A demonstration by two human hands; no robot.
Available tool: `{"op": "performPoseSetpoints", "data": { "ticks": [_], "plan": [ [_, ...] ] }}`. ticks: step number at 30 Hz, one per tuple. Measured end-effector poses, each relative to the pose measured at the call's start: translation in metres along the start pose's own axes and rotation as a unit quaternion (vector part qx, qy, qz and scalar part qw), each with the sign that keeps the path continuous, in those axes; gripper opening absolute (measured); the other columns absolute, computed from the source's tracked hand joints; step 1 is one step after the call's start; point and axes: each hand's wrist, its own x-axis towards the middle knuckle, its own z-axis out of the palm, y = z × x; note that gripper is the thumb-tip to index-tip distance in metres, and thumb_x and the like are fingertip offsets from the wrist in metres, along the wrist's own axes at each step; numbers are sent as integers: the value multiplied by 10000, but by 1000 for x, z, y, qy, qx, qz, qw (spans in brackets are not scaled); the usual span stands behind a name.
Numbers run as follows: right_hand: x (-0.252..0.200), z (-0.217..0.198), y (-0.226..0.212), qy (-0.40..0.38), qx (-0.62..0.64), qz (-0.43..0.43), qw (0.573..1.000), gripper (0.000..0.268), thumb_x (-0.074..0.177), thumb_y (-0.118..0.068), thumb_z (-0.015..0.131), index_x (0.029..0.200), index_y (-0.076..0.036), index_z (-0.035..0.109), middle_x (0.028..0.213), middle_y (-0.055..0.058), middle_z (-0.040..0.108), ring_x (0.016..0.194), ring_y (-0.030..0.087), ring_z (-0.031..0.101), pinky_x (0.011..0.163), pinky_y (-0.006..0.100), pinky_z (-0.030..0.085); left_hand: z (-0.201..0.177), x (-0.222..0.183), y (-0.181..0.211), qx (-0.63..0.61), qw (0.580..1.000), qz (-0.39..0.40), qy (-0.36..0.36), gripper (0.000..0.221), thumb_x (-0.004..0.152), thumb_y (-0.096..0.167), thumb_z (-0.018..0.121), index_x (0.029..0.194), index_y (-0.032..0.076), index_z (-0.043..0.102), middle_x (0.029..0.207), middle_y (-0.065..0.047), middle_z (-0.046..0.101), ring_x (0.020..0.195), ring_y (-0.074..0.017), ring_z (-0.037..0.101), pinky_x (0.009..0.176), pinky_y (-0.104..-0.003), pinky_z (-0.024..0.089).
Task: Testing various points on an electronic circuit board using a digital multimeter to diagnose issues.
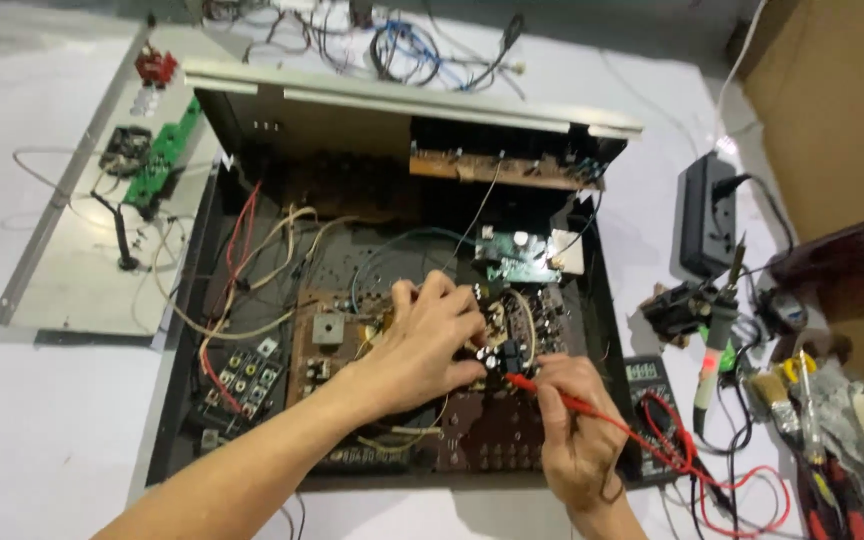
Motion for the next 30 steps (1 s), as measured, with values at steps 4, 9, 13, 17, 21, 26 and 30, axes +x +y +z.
{"op": "performPoseSetpoints", "data": {
  "ticks": [4,9,13,17,21,26,30],
  "plan": [
    [0,0,3,6,6,-3,1000,188,1044,-85,478,918,-26,604,821,123,610,783,274,632,911,467,616,0,1,-1,-10,1000,0,-4,238,832,294,814,984,139,716,992,-18,581,1029,-261,427,859,-485,279],
    [1,-2,3,11,10,-1,1000,196,1045,-101,475,909,-31,599,825,113,612,788,275,633,897,466,628,-6,1,2,-28,999,-8,-25,242,838,295,822,988,147,702,1007,-17,567,1050,-258,417,878,-484,265],
    [1,-1,2,-5,4,18,1000,244,1057,-144,465,885,-46,607,826,97,610,792,273,635,886,463,617,-8,0,4,-34,999,-12,-35,244,842,283,819,1000,149,691,1035,-21,564,1065,-256,418,895,-478,266],
    [3,-3,2,-12,-14,8,1000,217,1044,-104,476,893,-32,614,847,118,638,841,304,674,876,447,598,-2,2,4,4,999,-16,-37,197,871,286,758,967,134,679,1020,-29,552,1062,-264,413,897,-504,271],
    [2,-3,5,-10,-27,16,999,217,1047,-120,483,903,-34,621,864,129,663,884,319,708,839,433,584,7,0,1,40,999,25,16,220,847,272,781,963,126,663,993,-38,557,1031,-277,428,826,-496,277],
    [3,-4,7,-18,-29,16,999,214,1051,-116,478,937,-28,637,886,144,675,903,327,715,828,437,570,8,0,0,42,998,35,23,268,834,294,817,978,140,651,997,-31,552,1031,-273,427,822,-492,279],
    [7,-5,4,-39,-25,9,999,171,1037,-91,494,925,-33,610,889,115,659,852,276,671,792,393,558,7,-1,0,23,999,36,28,203,844,245,778,958,135,652,980,-40,540,1017,-279,415,810,-489,271]
  ]
}}
